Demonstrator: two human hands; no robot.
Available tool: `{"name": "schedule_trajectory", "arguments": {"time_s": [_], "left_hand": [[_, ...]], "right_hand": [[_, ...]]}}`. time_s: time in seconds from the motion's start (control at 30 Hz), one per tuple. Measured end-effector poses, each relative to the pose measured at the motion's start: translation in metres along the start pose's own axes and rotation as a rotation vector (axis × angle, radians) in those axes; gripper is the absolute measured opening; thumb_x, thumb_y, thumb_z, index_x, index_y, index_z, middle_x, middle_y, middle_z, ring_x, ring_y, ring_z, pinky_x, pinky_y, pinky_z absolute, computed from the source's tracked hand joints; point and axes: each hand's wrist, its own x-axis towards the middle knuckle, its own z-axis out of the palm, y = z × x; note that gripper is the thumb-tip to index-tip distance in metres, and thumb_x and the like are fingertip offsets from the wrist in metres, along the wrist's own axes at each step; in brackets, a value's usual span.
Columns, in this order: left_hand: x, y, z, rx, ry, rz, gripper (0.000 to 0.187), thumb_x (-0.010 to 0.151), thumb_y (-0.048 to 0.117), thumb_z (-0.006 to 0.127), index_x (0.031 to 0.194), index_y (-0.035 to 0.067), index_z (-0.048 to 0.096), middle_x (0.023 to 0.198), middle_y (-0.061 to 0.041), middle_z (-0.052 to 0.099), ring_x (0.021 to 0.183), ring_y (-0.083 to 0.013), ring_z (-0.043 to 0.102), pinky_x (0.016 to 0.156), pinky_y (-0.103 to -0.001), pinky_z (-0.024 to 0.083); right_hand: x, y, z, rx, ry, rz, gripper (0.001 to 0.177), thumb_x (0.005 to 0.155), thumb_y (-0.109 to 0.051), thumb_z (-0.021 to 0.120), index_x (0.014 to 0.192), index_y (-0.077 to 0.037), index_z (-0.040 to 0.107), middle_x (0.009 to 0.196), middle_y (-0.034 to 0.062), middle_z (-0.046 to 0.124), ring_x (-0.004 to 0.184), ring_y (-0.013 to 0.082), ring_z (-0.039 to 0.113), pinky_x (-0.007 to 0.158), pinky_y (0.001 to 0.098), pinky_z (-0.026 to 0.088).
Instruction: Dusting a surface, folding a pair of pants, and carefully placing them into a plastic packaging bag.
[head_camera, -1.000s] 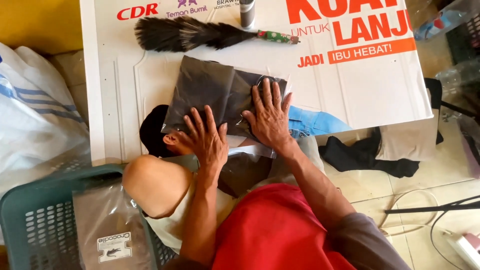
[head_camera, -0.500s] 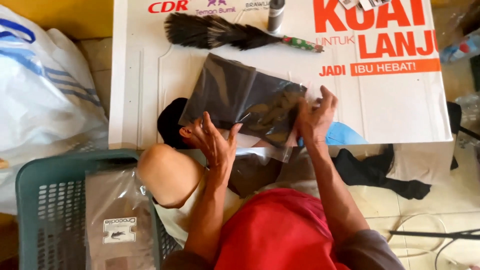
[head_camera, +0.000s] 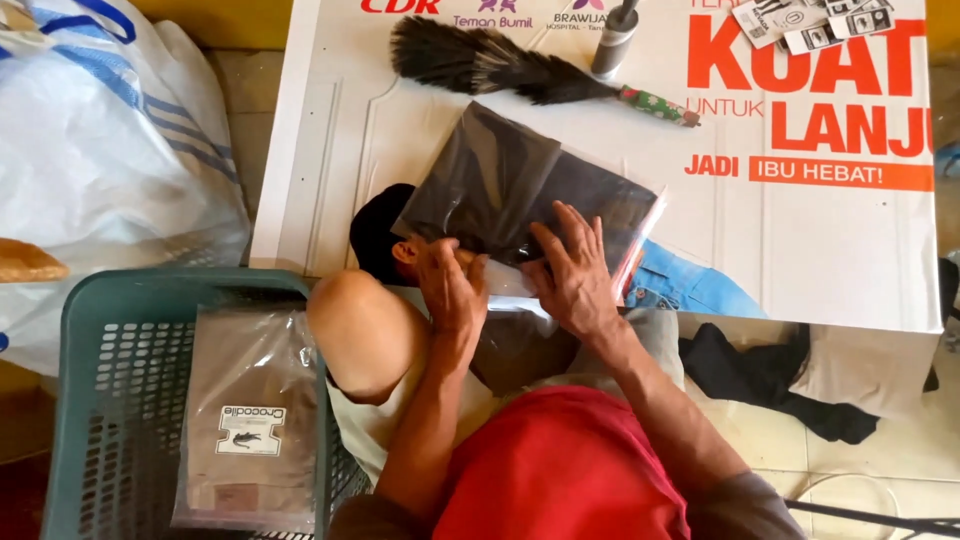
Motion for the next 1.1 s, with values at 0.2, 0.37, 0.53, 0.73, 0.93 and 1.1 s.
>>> {"name": "schedule_trajectory", "arguments": {"time_s": [0.2, 0.37, 0.53, 0.73, 0.93, 1.1], "left_hand": [[0.009, -0.007, 0.006, 0.186, 0.046, 0.093, 0.045, 0.085, 0.022, 0.077, 0.125, 0.012, 0.060, 0.120, -0.013, 0.057, 0.112, -0.0349, 0.057, 0.093, -0.049, 0.048], [-0.006, 0.073, -0.016, -0.096, -0.061, 0.296, 0.049, 0.090, 0.030, 0.076, 0.129, 0.007, 0.058, 0.115, -0.015, 0.056, 0.109, -0.0359, 0.060, 0.091, -0.046, 0.050], [-0.058, 0.107, 0.000, -0.299, -0.238, 0.464, 0.079, 0.056, 0.043, 0.094, 0.121, 0.008, 0.063, 0.098, -0.012, 0.058, 0.091, -0.0321, 0.064, 0.077, -0.043, 0.055], [-0.056, 0.101, -0.005, -0.169, -0.171, 0.508, 0.042, 0.076, 0.010, 0.080, 0.115, 0.006, 0.065, 0.092, -0.010, 0.058, 0.083, -0.0289, 0.066, 0.069, -0.038, 0.057], [-0.060, 0.100, -0.009, -0.324, -0.248, 0.328, 0.019, 0.087, 0.006, 0.070, 0.105, 0.011, 0.071, 0.087, -0.004, 0.062, 0.080, -0.0238, 0.070, 0.068, -0.032, 0.059], [-0.060, 0.106, -0.012, -0.700, -0.336, -0.166, 0.015, 0.089, 0.011, 0.071, 0.102, 0.006, 0.075, 0.085, -0.015, 0.071, 0.078, -0.0298, 0.073, 0.066, -0.036, 0.059]], "right_hand": [[-0.048, 0.018, -0.042, 0.326, 0.413, 0.532, 0.024, 0.100, 0.001, 0.056, 0.123, 0.001, 0.063, 0.130, 0.0228, 0.059, 0.110, 0.0372, 0.067, 0.082, 0.0433, 0.061], [-0.070, 0.062, -0.061, -0.154, 0.247, 0.184, 0.021, 0.094, -0.017, 0.074, 0.113, -0.007, 0.073, 0.122, 0.0110, 0.065, 0.108, 0.0317, 0.065, 0.083, 0.0407, 0.050], [-0.066, 0.054, -0.052, -0.285, 0.141, 0.031, 0.038, 0.090, -0.038, 0.080, 0.119, -0.014, 0.074, 0.129, 0.0091, 0.061, 0.112, 0.0302, 0.059, 0.085, 0.0396, 0.037], [-0.064, 0.038, -0.046, -0.181, 0.166, 0.055, 0.042, 0.090, -0.041, 0.079, 0.114, -0.008, 0.072, 0.118, 0.0098, 0.060, 0.102, 0.0306, 0.060, 0.084, 0.0396, 0.039], [-0.072, 0.037, -0.046, -0.158, 0.169, 0.057, 0.024, 0.101, -0.025, 0.067, 0.115, -0.006, 0.072, 0.115, 0.0097, 0.063, 0.103, 0.0307, 0.063, 0.090, 0.0406, 0.042], [-0.060, 0.027, -0.056, -0.168, 0.171, -0.045, 0.019, 0.098, -0.028, 0.070, 0.104, -0.011, 0.075, 0.115, 0.0075, 0.065, 0.110, 0.0298, 0.064, 0.097, 0.0416, 0.040]]}}
